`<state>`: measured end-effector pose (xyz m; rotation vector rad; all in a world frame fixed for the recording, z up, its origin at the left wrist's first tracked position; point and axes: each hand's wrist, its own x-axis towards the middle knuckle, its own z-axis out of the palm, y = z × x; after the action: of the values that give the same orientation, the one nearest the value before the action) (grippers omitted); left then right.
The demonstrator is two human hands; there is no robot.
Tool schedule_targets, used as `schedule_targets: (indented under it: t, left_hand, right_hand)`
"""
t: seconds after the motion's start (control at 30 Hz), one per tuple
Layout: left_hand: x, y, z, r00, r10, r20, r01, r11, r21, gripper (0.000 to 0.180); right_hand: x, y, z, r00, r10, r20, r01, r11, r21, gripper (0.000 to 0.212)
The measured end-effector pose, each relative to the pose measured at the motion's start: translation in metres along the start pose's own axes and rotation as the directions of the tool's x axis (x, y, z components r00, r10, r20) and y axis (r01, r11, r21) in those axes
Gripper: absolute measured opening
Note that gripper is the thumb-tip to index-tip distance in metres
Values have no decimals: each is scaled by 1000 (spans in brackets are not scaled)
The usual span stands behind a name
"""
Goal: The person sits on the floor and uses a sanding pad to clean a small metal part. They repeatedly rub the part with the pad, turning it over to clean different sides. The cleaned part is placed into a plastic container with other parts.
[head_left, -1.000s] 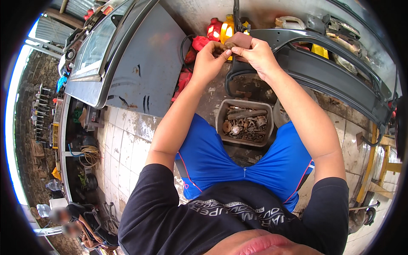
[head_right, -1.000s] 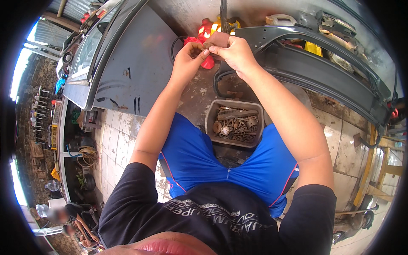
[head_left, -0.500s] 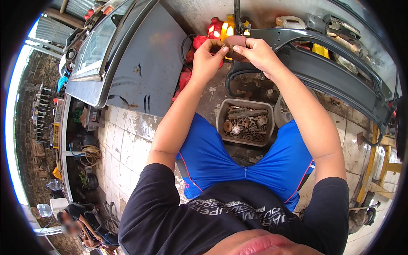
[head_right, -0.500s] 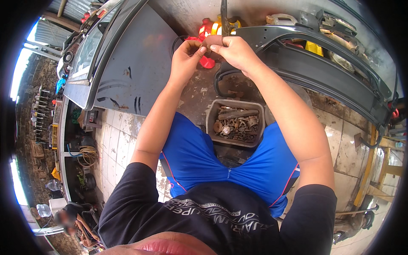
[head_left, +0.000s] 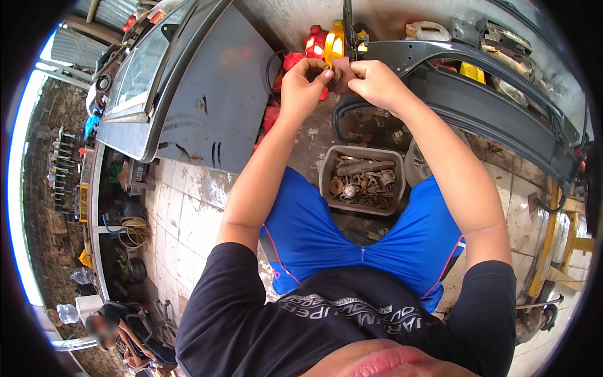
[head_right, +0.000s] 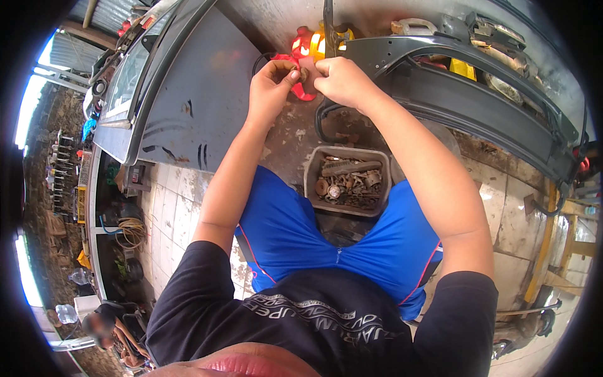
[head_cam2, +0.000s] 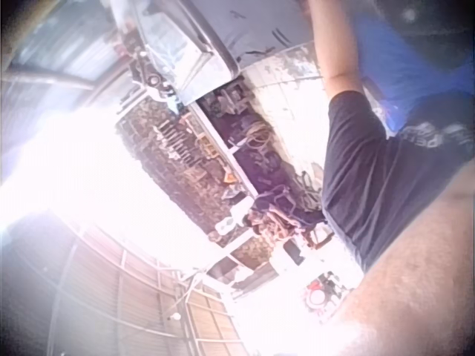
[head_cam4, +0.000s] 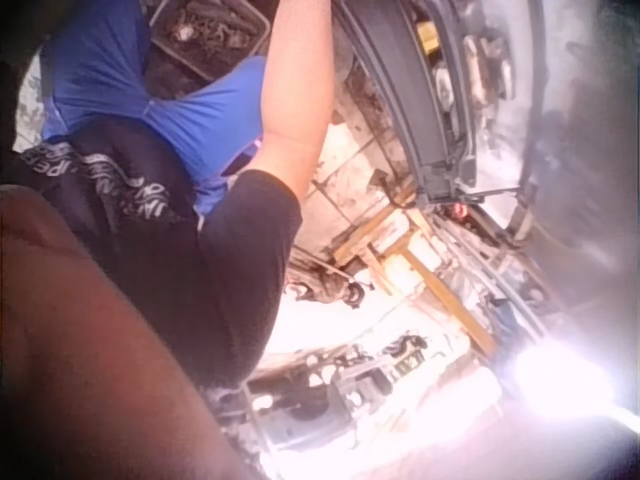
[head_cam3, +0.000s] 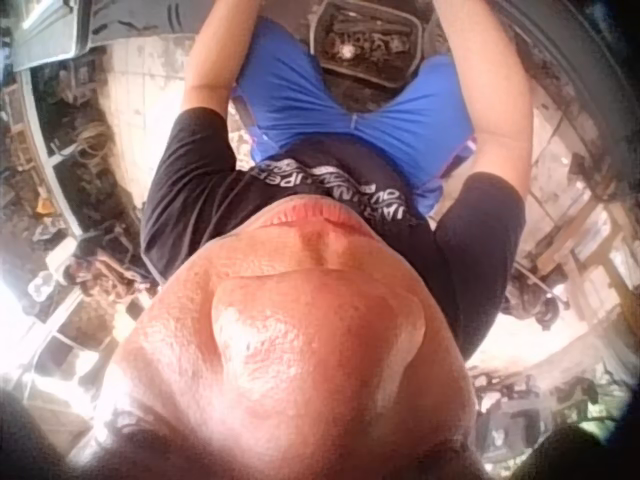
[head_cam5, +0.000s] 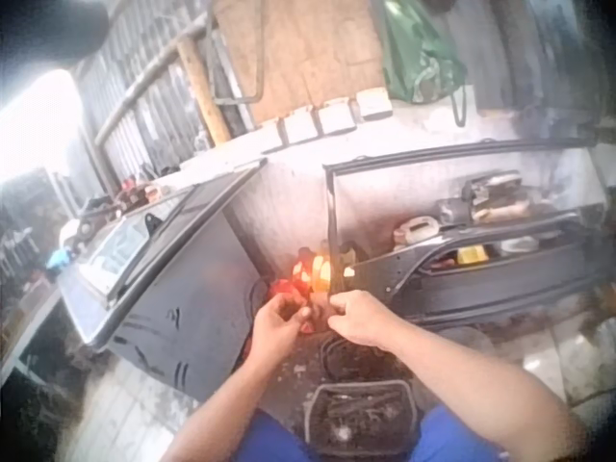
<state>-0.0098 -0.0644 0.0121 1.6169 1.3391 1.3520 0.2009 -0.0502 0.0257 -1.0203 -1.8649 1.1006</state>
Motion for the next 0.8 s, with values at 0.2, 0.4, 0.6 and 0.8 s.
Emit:
schedule_targets:
  t: [0.2, 0.4, 0.6, 0.8]
  left_hand:
    - [0, 3, 4, 1000, 20, 0, -20, 1000, 20, 16]
    - [-1, 12, 8, 999, 33, -37, -32, 999, 23, 17]
    - [-4, 9, 7, 999, 38, -5, -38, 998, 57, 19]
    - [-4, 13, 13, 999, 14, 35, -11, 998, -70, 23]
  right_hand:
    - [5, 19, 4, 999, -48, -13, 48, 999, 15, 19]
    - [10, 17, -3, 994, -46, -100, 66, 978, 197, 29]
    - [7, 14, -3, 989, -98, -107, 84, 988, -127, 43]
    - [12, 24, -1, 981, -57, -184, 76, 992, 98, 33]
